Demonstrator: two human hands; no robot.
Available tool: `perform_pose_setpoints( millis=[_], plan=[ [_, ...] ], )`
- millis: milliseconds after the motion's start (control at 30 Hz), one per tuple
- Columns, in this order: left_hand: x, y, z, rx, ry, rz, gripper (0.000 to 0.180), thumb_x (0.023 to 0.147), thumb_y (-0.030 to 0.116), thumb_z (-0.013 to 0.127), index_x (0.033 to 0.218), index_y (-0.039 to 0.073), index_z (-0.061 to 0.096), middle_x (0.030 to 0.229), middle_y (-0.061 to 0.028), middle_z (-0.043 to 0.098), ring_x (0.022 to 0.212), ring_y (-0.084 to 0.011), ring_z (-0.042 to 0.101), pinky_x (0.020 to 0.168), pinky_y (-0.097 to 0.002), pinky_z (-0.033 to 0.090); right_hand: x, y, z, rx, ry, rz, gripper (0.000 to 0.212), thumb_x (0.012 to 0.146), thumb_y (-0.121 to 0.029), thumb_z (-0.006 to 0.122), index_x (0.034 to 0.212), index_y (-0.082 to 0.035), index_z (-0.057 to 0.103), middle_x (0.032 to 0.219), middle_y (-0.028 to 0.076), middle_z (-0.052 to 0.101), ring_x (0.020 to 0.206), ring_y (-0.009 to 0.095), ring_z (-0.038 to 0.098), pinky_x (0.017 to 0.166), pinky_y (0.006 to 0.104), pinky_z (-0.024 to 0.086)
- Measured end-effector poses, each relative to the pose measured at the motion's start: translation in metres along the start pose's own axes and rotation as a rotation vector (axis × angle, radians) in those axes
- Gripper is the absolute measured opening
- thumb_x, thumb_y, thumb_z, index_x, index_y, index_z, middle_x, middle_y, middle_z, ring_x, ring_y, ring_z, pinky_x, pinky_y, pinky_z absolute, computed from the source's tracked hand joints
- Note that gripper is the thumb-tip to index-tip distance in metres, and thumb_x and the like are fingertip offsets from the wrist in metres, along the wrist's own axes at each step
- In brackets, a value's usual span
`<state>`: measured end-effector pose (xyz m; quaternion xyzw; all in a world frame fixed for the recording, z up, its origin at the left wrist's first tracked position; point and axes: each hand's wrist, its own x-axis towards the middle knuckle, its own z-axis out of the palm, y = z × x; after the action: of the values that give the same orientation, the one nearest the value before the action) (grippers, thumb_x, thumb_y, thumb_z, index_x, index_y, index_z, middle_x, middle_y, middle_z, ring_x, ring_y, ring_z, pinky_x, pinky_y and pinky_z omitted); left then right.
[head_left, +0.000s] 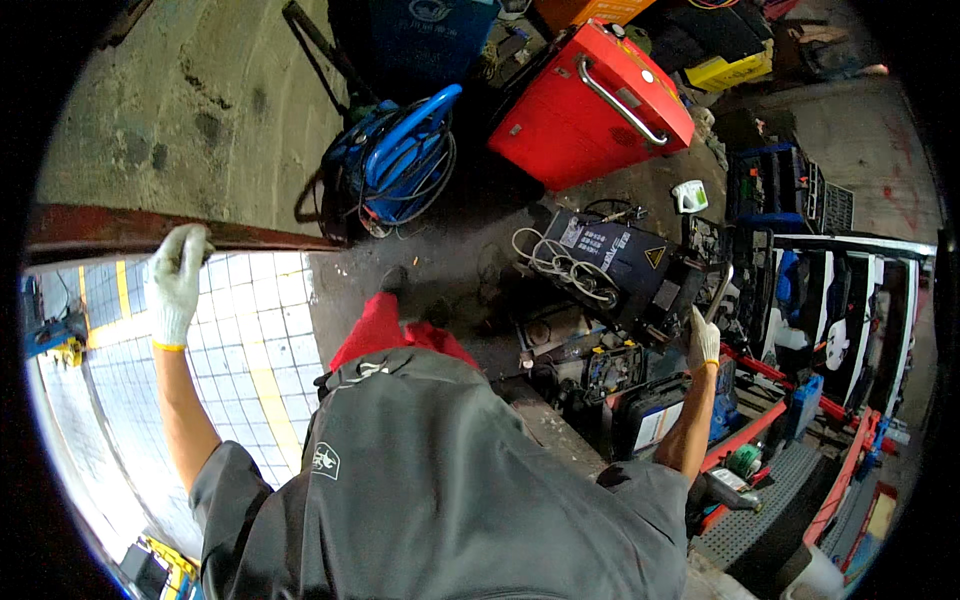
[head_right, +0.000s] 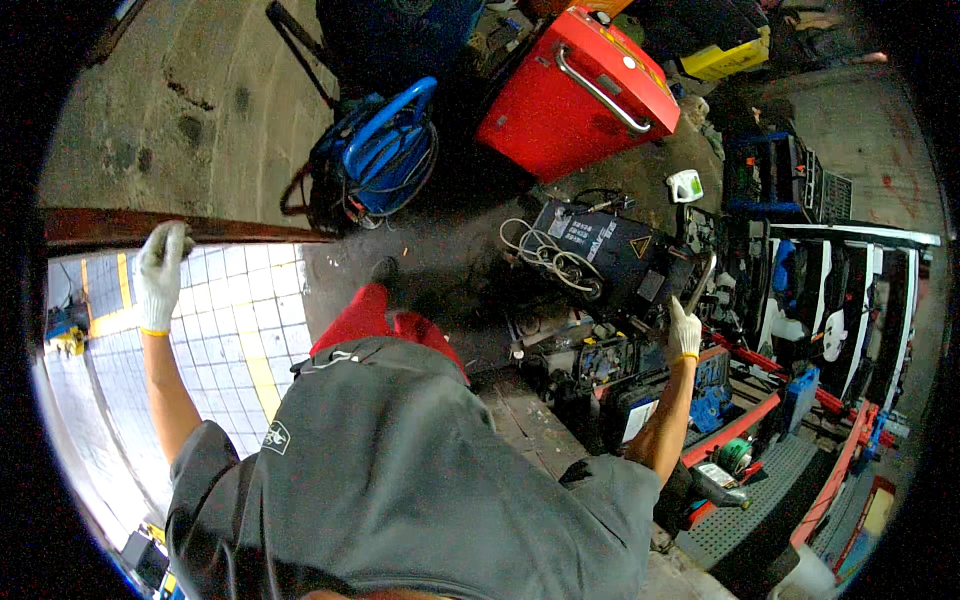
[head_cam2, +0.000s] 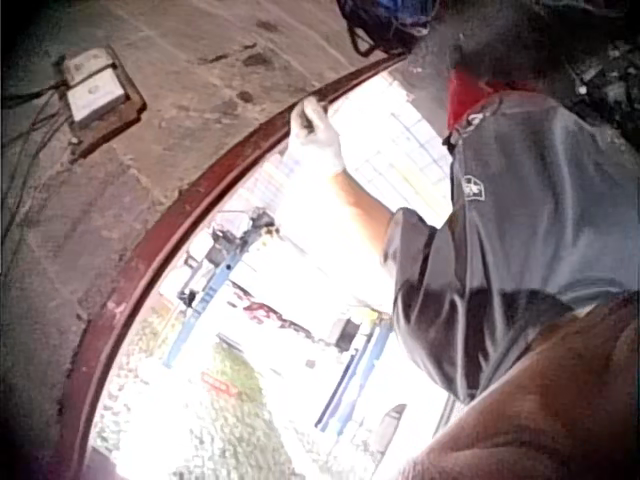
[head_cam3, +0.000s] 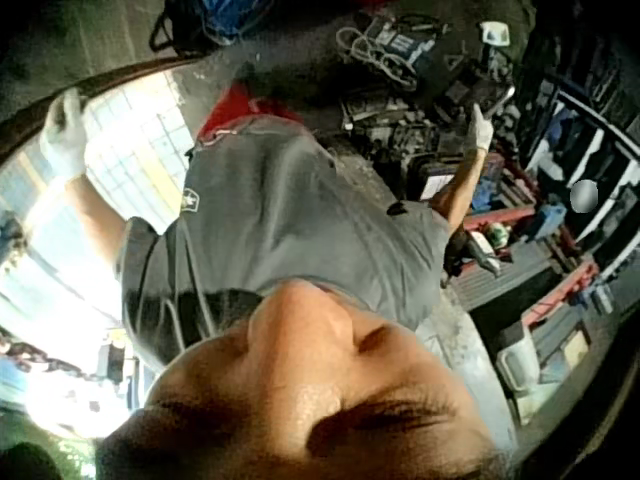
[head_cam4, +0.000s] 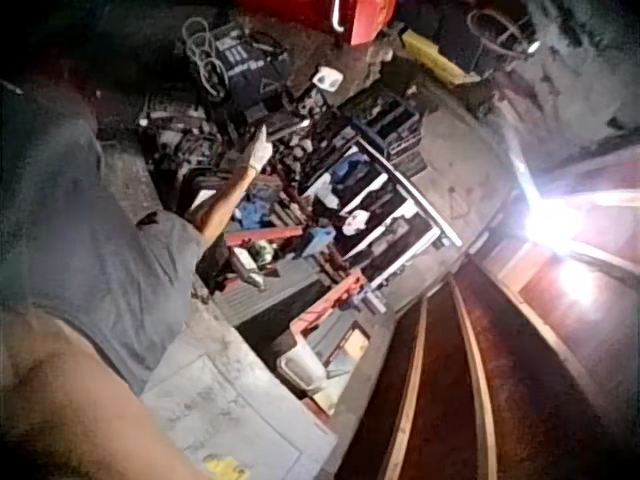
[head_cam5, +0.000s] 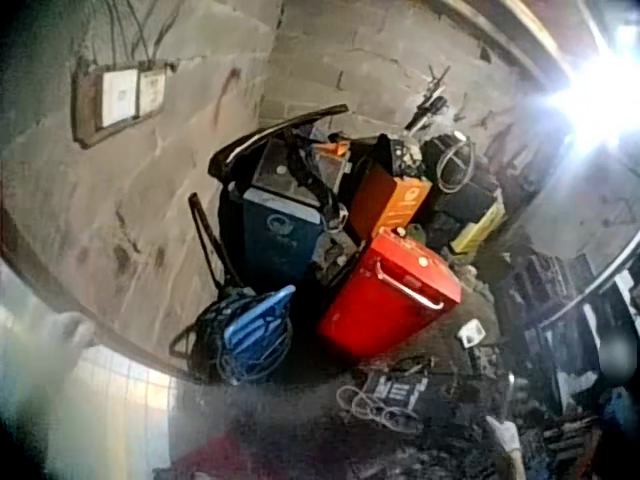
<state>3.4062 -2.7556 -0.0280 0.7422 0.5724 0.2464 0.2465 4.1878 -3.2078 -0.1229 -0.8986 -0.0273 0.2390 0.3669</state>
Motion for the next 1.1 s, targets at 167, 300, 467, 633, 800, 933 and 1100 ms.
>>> perform_pose_setpoints(
  millis=[167,300,467,633,800,933,1100],
  plan=[
    [0.009,0.024,-0.004,0.025,0.048,-0.089,0.038,0.106,0.033,0.061,0.11,-0.002,0.074,0.079,-0.0058,0.073,0.071,-0.0088,0.065,0.067,-0.0276,0.052,-0.019,-0.001,-0.01,-0.256,-0.085,-0.075,0.035,0.094,-0.038,0.067,0.074,-0.009,0.06,0.06,-0.001,0.05,0.049,0.013,0.048,0.046,0.0325,0.041],
    [0.011,0.019,-0.005,0.012,0.078,-0.093,0.04,0.106,0.035,0.062,0.107,-0.002,0.074,0.074,-0.0055,0.072,0.067,-0.0078,0.063,0.063,-0.0271,0.051,-0.042,-0.02,0.037,-0.501,-0.225,-0.218,0.046,0.095,-0.043,0.068,0.074,-0.004,0.059,0.06,0.001,0.05,0.051,0.014,0.049,0.048,0.0338,0.04],
    [0.01,0.037,-0.003,0.05,0.06,-0.051,0.037,0.106,0.034,0.063,0.108,0.0,0.076,0.073,-0.0042,0.073,0.063,-0.0061,0.061,0.06,-0.0251,0.049,-0.129,-0.096,0.148,-0.56,-0.337,-0.268,0.059,0.094,-0.052,0.069,0.076,0.003,0.06,0.061,0.007,0.051,0.057,0.018,0.049,0.057,0.0387,0.041],
    [0.007,0.034,0.001,0.003,0.0,-0.018,0.026,0.104,0.027,0.065,0.107,0.004,0.077,0.076,-0.0055,0.076,0.065,-0.0072,0.068,0.058,-0.0248,0.051,-0.159,-0.107,0.2,-0.525,-0.384,-0.305,0.056,0.097,-0.051,0.067,0.077,0.001,0.058,0.062,0.007,0.051,0.057,0.019,0.047,0.057,0.0417,0.04],
    [0.009,0.033,0.014,-0.014,-0.048,0.312,0.015,0.096,0.018,0.073,0.099,0.004,0.075,0.08,-0.0114,0.075,0.066,-0.0156,0.072,0.06,-0.0311,0.055,-0.199,-0.045,0.243,-0.46,-0.358,-0.256,0.055,0.097,-0.052,0.065,0.075,-0.002,0.057,0.062,0.009,0.054,0.058,0.023,0.053,0.057,0.0422,0.042],
    [0.013,0.028,0.004,0.022,-0.14,0.542,0.009,0.094,0.013,0.073,0.097,0.005,0.073,0.083,-0.0141,0.075,0.069,-0.0251,0.074,0.062,-0.0348,0.058,-0.251,-0.06,0.305,-0.602,-0.41,-0.145,0.057,0.098,-0.055,0.062,0.075,-0.003,0.058,0.065,0.012,0.057,0.06,0.027,0.058,0.059,0.0447,0.044],
    [0.031,0.021,-0.006,-0.102,-0.341,0.778,0.01,0.092,0.014,0.074,0.098,0.006,0.072,0.084,-0.0147,0.074,0.072,-0.0308,0.073,0.064,-0.037,0.057,-0.327,-0.025,0.393,-0.71,-0.459,-0.183,0.06,0.096,-0.06,0.058,0.085,-0.001,0.066,0.078,0.019,0.065,0.076,0.035,0.064,0.07,0.0479,0.049]
  ],
)
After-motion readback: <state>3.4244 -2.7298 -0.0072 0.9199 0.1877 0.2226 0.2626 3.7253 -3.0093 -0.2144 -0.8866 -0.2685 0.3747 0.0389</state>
